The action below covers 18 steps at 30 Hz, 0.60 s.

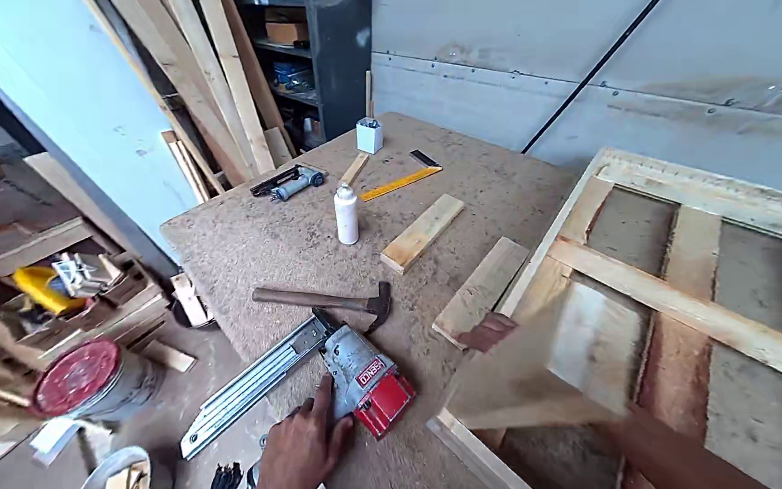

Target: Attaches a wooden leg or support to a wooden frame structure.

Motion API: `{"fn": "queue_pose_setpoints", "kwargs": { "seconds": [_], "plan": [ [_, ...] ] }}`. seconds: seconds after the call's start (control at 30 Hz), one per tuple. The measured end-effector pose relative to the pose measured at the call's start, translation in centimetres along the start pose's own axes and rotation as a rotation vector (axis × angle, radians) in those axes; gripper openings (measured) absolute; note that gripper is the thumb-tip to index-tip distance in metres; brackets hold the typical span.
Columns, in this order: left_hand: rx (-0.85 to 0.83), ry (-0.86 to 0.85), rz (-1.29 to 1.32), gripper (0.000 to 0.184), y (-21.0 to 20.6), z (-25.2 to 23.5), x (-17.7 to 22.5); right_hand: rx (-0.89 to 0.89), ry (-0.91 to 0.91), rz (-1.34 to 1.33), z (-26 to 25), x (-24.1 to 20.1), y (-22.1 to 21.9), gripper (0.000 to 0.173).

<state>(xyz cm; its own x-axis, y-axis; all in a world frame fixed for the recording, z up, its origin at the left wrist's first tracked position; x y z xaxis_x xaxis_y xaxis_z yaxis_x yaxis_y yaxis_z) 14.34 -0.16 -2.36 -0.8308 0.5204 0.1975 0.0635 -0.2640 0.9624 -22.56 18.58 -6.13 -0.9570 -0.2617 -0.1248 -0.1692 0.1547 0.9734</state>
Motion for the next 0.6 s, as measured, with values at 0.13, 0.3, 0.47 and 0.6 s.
{"fn": "queue_pose_setpoints", "kwargs": {
  "seconds": [0.13,0.3,0.47,0.6],
  "plan": [
    [0.123,-0.293,0.025,0.068,3.6,-4.5,1.8,-0.239,-0.227,-0.096,-8.1,-4.7,6.1,0.029],
    [0.197,-0.600,0.272,0.044,12.5,-15.8,11.9,-0.203,0.051,-0.039,-5.6,-3.8,5.6,0.031],
    [0.172,-0.554,0.399,0.045,12.3,-35.2,27.7,-0.185,0.050,0.112,-5.5,-6.4,8.1,0.036],
    [0.084,-0.093,0.306,0.062,7.2,-50.9,29.4,-0.190,0.028,0.152,-4.5,-6.0,7.2,0.022]
  ]
}}
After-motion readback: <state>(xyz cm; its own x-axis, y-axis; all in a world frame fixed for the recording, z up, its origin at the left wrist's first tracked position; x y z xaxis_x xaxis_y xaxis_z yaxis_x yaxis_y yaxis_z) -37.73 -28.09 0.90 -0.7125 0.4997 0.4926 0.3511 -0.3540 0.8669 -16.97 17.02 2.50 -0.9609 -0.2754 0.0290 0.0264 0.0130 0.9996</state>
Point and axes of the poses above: each hand's wrist, its own z-axis away from the middle knuckle, its own y-axis out of the back of the hand, x = y × z, the point moved 8 cm from there along -z, towards the middle knuckle, and after that the axes turned 13 degrees about y, right-handed, at the moved point
